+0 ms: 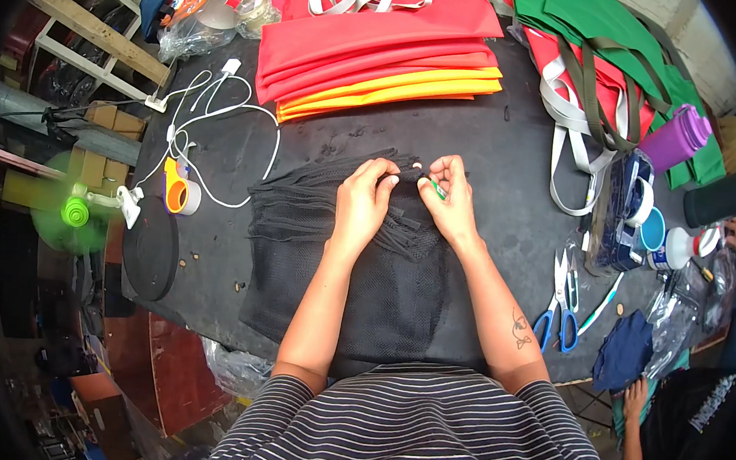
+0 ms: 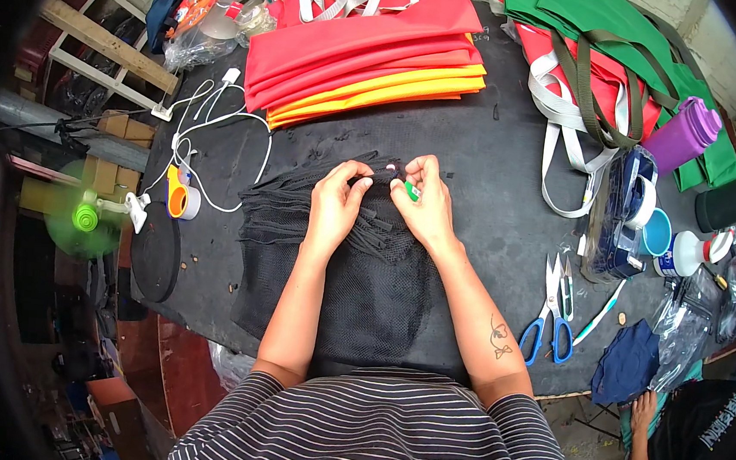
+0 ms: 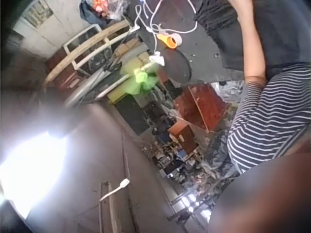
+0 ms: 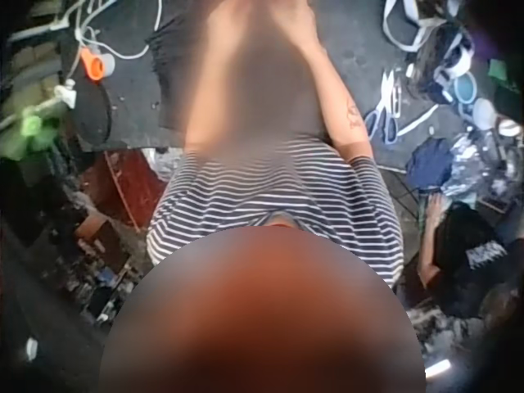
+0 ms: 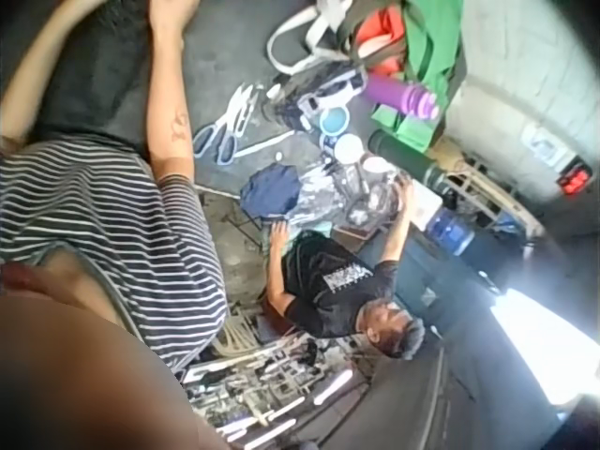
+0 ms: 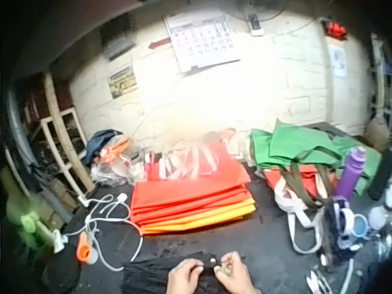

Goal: Sealing the edges of black mesh fabric pieces using a lighter.

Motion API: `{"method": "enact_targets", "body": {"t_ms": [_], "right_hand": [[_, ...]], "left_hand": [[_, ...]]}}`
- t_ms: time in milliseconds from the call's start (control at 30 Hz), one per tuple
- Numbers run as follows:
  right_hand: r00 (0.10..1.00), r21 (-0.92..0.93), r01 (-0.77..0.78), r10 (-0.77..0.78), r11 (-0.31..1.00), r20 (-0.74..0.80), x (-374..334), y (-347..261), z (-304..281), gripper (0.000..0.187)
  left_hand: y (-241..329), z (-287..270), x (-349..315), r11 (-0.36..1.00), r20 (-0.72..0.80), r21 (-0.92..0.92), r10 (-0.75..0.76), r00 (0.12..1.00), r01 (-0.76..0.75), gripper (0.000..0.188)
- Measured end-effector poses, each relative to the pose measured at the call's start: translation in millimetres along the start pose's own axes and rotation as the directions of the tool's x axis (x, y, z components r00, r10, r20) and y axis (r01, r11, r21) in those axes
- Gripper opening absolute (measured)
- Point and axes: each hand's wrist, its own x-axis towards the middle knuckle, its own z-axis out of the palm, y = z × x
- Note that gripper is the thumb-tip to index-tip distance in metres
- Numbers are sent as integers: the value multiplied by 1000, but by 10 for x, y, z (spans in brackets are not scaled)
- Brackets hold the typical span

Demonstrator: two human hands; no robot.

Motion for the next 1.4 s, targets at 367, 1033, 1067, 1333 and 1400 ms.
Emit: {"method": "enact_targets", "body": {"t_ms": [367, 1033, 1067, 1333, 1400], "right_hand": [[982, -113, 191, -191, 975, 13, -195, -258, 64, 11], [995, 301, 79, -91, 950, 27, -648, -100, -59, 31], [993, 384, 116, -112, 916, -32, -591, -44, -77, 33], [995, 424, -24, 61, 905, -73, -197, -35, -178, 19], [995, 423, -57, 86, 904, -51, -165, -102, -139, 14]], "left_hand": [[24, -48, -10, 989, -10, 138, -52, 999, 53, 13], [-133, 94, 22, 812, 93, 566, 108, 990, -142, 42], [-151, 95, 4, 808, 85, 570, 119, 989, -146, 43], [-98, 32, -2, 849, 119, 494, 146, 982, -186, 44], [-95, 36, 10, 845, 93, 509, 134, 987, -162, 45]]}}
